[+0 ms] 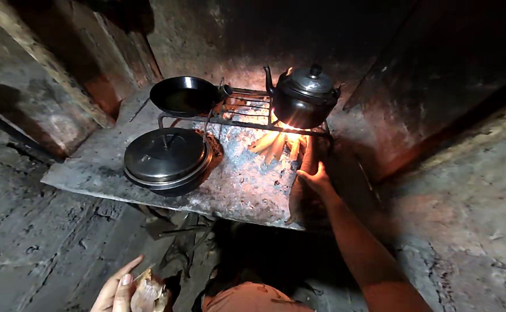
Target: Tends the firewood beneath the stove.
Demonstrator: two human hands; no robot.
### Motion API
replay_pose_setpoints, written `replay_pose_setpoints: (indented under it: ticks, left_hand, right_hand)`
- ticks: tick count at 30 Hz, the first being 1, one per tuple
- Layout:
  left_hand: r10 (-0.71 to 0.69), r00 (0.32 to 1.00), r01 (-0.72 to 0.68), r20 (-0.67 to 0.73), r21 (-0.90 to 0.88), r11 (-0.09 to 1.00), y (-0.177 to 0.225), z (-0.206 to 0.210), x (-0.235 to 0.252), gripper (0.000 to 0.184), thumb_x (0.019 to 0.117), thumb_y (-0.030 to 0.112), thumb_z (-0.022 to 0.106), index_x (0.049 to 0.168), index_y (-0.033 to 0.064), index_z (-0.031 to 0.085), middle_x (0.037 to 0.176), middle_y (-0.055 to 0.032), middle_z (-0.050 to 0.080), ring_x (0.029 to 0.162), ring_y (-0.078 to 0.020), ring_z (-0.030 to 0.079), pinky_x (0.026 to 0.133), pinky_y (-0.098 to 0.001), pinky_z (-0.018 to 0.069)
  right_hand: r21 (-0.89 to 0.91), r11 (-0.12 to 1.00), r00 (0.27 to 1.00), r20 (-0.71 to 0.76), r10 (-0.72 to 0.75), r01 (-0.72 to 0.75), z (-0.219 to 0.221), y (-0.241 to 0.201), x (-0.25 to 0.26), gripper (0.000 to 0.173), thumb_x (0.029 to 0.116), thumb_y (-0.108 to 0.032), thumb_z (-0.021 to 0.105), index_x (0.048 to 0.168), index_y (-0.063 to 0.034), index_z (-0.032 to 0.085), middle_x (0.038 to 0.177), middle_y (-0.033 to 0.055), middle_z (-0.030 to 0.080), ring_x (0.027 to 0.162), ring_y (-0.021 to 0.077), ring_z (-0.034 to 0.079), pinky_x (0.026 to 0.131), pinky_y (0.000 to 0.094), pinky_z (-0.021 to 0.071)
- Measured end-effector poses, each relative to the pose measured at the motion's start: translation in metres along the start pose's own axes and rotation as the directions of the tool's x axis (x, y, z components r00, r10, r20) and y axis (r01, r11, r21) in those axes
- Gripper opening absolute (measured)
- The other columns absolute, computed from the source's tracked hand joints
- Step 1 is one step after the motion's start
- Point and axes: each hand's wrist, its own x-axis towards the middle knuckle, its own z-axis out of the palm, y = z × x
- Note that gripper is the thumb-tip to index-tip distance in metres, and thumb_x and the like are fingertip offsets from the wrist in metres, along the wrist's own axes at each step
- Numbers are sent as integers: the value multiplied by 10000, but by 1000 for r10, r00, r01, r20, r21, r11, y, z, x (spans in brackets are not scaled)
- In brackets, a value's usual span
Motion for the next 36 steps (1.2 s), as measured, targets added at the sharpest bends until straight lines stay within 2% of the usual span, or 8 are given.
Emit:
replay_pose_setpoints:
  ticks: [12, 17, 21, 23, 26, 29, 31, 36]
  left_hand:
    - [-25, 1000, 25, 5, -21, 999, 3, 8, -2, 347, 1071, 128, 364, 1200, 42, 674, 983, 161, 716, 795, 80, 652, 746, -139, 564]
    - [-18, 1000, 18, 13, 5, 1000, 4, 10, 1, 358, 1074, 133, 360, 1193, 30, 681, 1019, 138, 721, 827, 75, 656, 779, -140, 563]
    - [-12, 1000, 12, 11, 9, 1000, 5, 13, 5, 357, 1066, 128, 361, 1188, 17, 678, 1020, 134, 722, 818, 83, 654, 769, -132, 561]
    - [-4, 1000, 4, 12, 15, 1000, 6, 13, 7, 358, 1067, 126, 361, 1195, 19, 679, 1029, 136, 719, 827, 89, 648, 770, -127, 554]
    - [-10, 1000, 10, 17, 20, 1000, 3, 12, 8, 369, 1069, 132, 354, 1199, 29, 683, 1045, 133, 723, 827, 85, 649, 769, -137, 558]
    - [-19, 1000, 18, 20, 37, 999, 0, 10, 9, 376, 1062, 130, 349, 1203, 7, 675, 1054, 113, 725, 829, 82, 652, 773, -147, 563]
    - [-25, 1000, 25, 9, 36, 999, 0, 11, 8, 370, 1061, 123, 353, 1194, -2, 675, 1050, 111, 727, 829, 86, 650, 775, -143, 562]
    - [-41, 999, 41, -6, 30, 999, -2, 13, 6, 366, 1059, 126, 360, 1186, -6, 676, 1035, 111, 720, 831, 93, 640, 780, -129, 550]
  right_hand:
    - [21, 1000, 998, -60, -11, 12, 6, -2, -8, 1102, 841, -446, 835, 1608, 32, 205, 1563, 309, 399, 1433, 414, 442, 1181, 539, 363]
    - [36, 999, 997, -79, -28, 31, 9, -1, -9, 1137, 803, -400, 873, 1607, 38, 198, 1568, 318, 383, 1434, 418, 438, 1182, 538, 364]
    - [31, 999, 988, -149, -37, 42, 14, -5, -11, 1086, 774, -345, 898, 1580, 45, 283, 1531, 311, 438, 1408, 411, 470, 1169, 534, 379]
    - [11, 998, 984, -166, -59, 62, 16, -6, -12, 1082, 771, -369, 892, 1569, 58, 299, 1538, 307, 430, 1423, 400, 455, 1183, 523, 364]
    - [-39, 994, 971, -215, -108, 102, 19, -3, -10, 1071, 732, -433, 897, 1524, 74, 385, 1510, 306, 466, 1400, 398, 480, 1168, 535, 380]
    - [20, 997, 984, -165, -65, 69, 17, -8, -11, 1056, 771, -396, 892, 1543, 68, 340, 1490, 319, 477, 1372, 408, 506, 1152, 530, 403]
    - [68, 995, 988, -145, -56, 66, 18, -10, -11, 1061, 790, -333, 891, 1564, 74, 290, 1511, 327, 450, 1389, 407, 487, 1167, 513, 386]
    - [18, 1000, 995, -97, -21, 23, 17, -14, -14, 1079, 823, -381, 866, 1594, 46, 243, 1545, 307, 426, 1434, 399, 446, 1192, 523, 352]
